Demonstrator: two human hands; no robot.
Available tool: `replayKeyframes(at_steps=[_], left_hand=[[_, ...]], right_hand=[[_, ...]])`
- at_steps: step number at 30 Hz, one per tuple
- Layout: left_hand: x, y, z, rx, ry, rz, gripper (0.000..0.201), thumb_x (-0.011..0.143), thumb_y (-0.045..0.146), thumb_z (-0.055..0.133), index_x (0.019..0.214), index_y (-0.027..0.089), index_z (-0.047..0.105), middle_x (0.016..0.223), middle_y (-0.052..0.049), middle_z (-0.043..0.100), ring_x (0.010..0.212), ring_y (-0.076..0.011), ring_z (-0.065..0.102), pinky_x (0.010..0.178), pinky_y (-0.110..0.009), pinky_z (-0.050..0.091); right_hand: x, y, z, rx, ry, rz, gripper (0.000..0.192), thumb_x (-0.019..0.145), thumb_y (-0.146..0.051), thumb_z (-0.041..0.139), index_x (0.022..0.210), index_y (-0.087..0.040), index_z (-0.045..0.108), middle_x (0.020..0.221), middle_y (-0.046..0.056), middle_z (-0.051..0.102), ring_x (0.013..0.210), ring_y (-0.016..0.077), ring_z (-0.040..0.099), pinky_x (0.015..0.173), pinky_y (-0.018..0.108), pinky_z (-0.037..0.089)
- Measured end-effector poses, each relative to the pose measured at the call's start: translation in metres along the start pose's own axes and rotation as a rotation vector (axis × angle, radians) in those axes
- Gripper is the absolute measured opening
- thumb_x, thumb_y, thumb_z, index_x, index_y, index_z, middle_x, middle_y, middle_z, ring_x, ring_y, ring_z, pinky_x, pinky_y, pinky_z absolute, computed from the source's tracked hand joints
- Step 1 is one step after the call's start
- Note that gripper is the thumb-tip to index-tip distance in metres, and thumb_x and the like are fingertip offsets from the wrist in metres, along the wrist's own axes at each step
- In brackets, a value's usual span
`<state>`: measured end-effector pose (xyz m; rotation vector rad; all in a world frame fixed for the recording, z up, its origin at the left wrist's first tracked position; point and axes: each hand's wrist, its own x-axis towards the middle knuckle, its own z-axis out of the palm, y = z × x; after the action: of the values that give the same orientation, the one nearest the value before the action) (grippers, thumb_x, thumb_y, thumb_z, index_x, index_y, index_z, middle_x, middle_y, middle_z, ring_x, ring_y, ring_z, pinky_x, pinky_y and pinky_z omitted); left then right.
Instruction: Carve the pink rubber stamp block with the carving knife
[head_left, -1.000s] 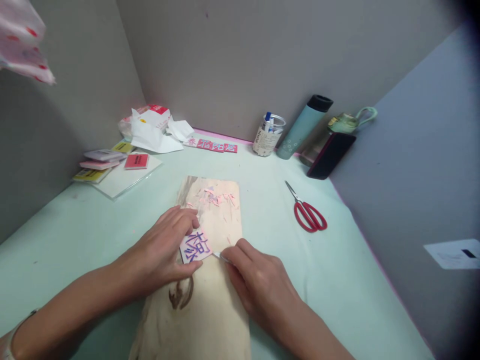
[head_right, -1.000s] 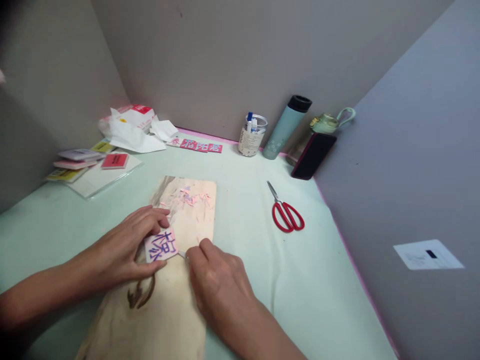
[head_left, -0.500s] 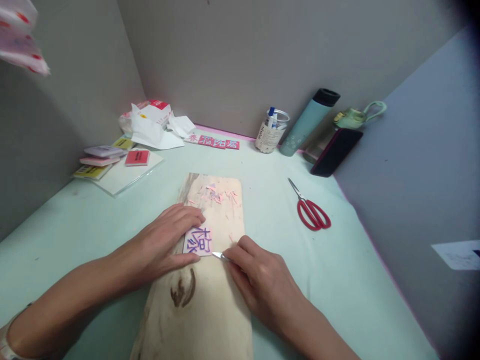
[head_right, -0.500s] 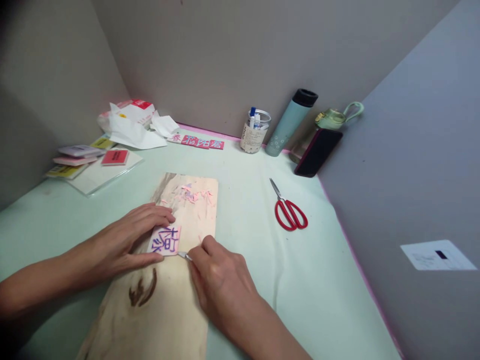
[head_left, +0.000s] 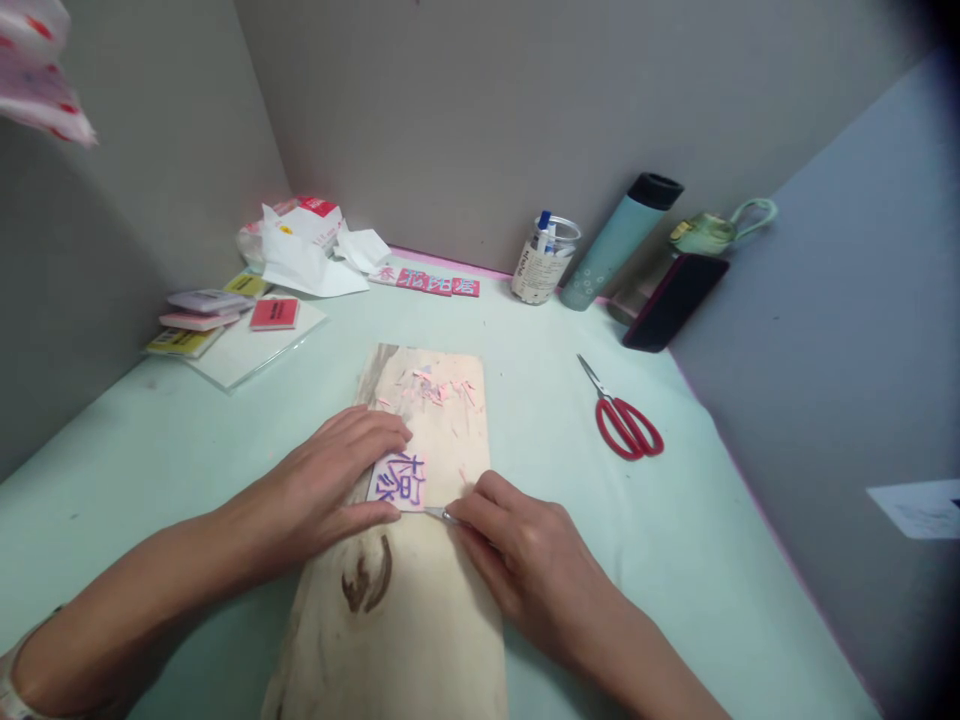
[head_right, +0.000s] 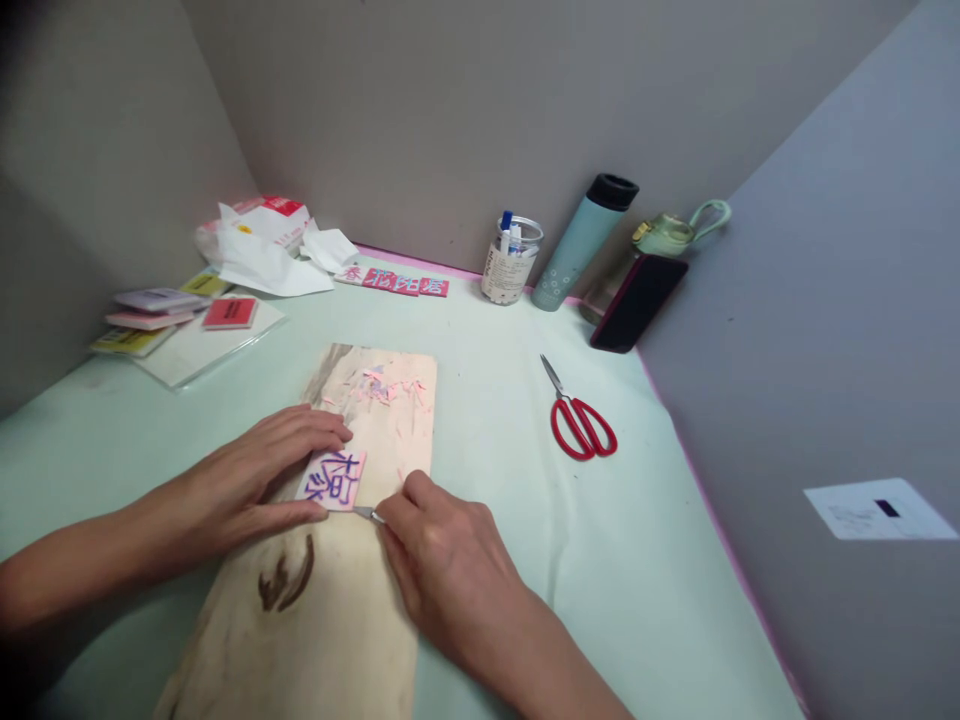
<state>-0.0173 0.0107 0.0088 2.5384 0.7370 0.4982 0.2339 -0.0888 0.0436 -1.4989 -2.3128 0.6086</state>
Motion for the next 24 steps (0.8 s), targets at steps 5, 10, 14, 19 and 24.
replayKeyframes(at_steps=[5, 10, 14, 19, 24], left_hand=[[-0.0011, -0.0012, 0.0015, -0.010, 0.000, -0.010, 0.049, 0.097, 0.038, 0.066, 0.139, 0.023, 0.048, 0.142, -0.010, 0.057, 0.137, -0.0305, 0.047, 0.121, -0.053, 0.032], [-0.0011, -0.0012, 0.0017, -0.018, -0.005, -0.013, 0.048, 0.098, 0.038, 0.065, 0.140, 0.024, 0.047, 0.144, -0.010, 0.056, 0.138, -0.0298, 0.046, 0.121, -0.052, 0.031], [-0.0006, -0.0011, 0.0013, -0.024, -0.004, -0.009, 0.048, 0.098, 0.038, 0.064, 0.140, 0.023, 0.047, 0.144, -0.011, 0.055, 0.138, -0.0303, 0.044, 0.119, -0.051, 0.034], [-0.0010, -0.0016, 0.0016, -0.015, -0.005, -0.012, 0.048, 0.098, 0.038, 0.065, 0.141, 0.024, 0.047, 0.144, -0.010, 0.055, 0.137, -0.0299, 0.046, 0.120, -0.053, 0.033], [-0.0018, -0.0023, 0.0020, -0.016, -0.004, -0.023, 0.048, 0.098, 0.039, 0.064, 0.140, 0.025, 0.047, 0.145, -0.010, 0.055, 0.139, -0.0299, 0.045, 0.119, -0.052, 0.034]], right_hand=[[-0.0008, -0.0007, 0.0033, -0.001, 0.024, 0.005, 0.023, 0.101, -0.015, 0.043, 0.097, -0.018, 0.066, 0.088, 0.004, 0.058, 0.066, 0.0152, 0.056, 0.057, 0.027, 0.038], [-0.0004, -0.0034, 0.0051, -0.017, 0.044, 0.021, 0.024, 0.100, -0.014, 0.043, 0.100, -0.017, 0.067, 0.089, 0.005, 0.060, 0.067, 0.0160, 0.058, 0.057, 0.028, 0.039], [-0.0003, -0.0052, 0.0045, -0.023, 0.036, 0.036, 0.023, 0.099, -0.013, 0.044, 0.098, -0.017, 0.067, 0.089, 0.005, 0.061, 0.067, 0.0161, 0.059, 0.057, 0.027, 0.038], [-0.0009, -0.0066, 0.0059, -0.040, 0.047, 0.049, 0.025, 0.099, -0.012, 0.042, 0.096, -0.018, 0.066, 0.089, 0.005, 0.061, 0.067, 0.0159, 0.058, 0.056, 0.027, 0.037], [-0.0008, -0.0061, 0.0061, -0.037, 0.031, 0.065, 0.022, 0.099, -0.013, 0.045, 0.094, -0.018, 0.066, 0.089, 0.005, 0.060, 0.068, 0.0160, 0.058, 0.057, 0.027, 0.037]])
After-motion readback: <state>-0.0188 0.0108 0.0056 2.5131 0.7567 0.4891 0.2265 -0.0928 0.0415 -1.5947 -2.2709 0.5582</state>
